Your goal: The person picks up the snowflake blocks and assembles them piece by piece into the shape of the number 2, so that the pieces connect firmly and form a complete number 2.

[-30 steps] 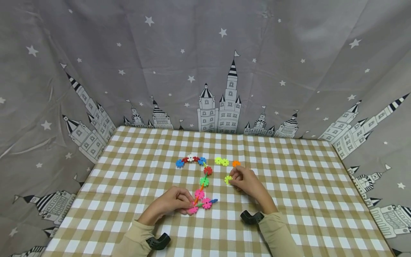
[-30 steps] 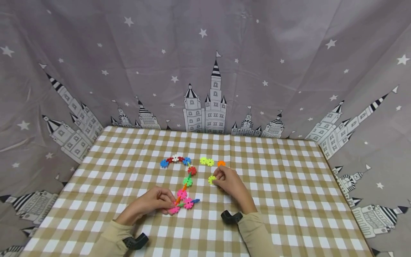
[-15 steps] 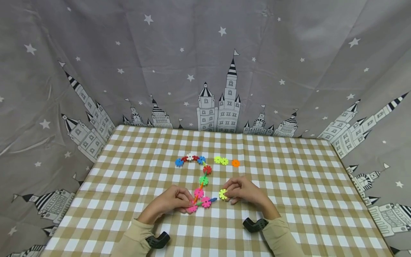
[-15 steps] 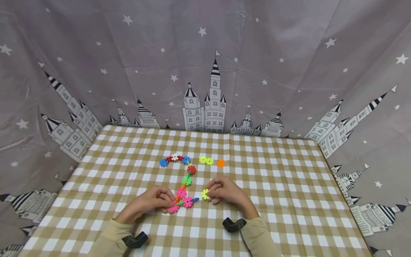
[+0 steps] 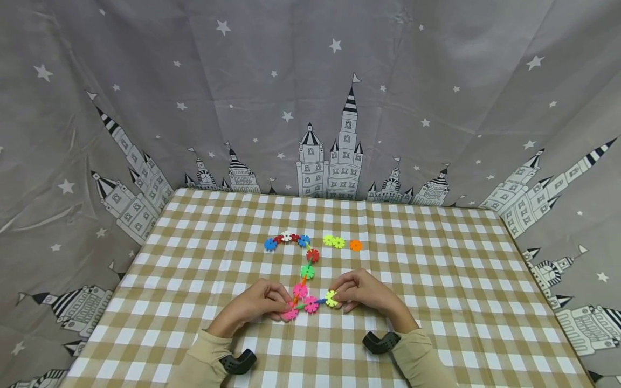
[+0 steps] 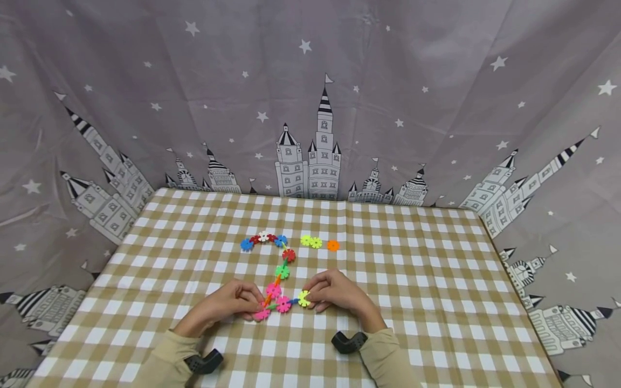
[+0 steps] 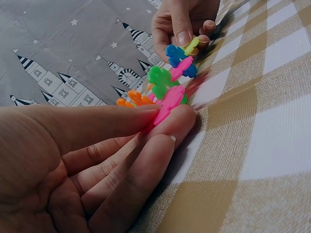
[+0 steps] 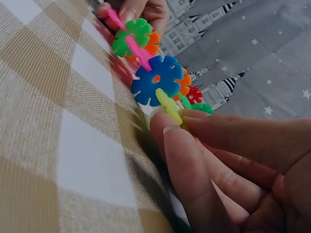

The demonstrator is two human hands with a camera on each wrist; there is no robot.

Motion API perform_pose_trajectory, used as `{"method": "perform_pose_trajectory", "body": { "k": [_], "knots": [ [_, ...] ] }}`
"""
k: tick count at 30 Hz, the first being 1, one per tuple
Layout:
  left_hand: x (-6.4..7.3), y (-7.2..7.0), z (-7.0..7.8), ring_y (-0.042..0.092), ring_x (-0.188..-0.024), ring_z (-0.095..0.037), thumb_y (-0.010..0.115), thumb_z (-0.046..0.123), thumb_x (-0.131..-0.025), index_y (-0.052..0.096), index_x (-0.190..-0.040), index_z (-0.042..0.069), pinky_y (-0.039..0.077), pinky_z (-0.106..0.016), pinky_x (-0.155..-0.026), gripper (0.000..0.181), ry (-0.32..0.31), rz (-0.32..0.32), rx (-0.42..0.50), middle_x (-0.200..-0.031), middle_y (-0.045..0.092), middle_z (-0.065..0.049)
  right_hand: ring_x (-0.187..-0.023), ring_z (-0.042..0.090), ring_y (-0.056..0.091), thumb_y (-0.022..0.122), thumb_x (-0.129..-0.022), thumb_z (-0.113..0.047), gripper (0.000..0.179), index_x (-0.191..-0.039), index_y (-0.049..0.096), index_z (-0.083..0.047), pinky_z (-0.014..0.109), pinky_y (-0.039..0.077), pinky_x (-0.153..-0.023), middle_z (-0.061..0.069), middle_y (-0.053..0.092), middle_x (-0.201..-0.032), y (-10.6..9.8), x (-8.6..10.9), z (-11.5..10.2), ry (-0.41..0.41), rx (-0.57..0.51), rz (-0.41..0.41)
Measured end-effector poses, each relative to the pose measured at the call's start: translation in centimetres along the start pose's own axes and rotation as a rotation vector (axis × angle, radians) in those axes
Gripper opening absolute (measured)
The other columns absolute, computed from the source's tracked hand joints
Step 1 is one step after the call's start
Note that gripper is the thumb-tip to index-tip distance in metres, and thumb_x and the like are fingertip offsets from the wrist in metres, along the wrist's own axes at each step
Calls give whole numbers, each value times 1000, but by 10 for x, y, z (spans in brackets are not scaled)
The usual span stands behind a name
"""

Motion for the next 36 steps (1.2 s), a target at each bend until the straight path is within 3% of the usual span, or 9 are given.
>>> {"method": "perform_pose_trajectory", "body": {
  "k": [36],
  "knots": [
    [0, 0, 0, 70, -65, -8, 72, -1, -90, 70, -102, -13, 60, -21, -61, 17, -16, 31, -20, -76, 74, -2, -66, 8, 72, 75, -89, -1, 23, -108, 72, 11, 23, 62, -65, 6, 77, -82, 8, -7, 3, -22, -34, 83]
  ]
}}
Point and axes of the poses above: each hand's wrist, its own x-axis away from the middle knuckle, its own y-axis out of the palm, z = x × y, the point moved 2 cm from there along -x, towards the middle knuckle
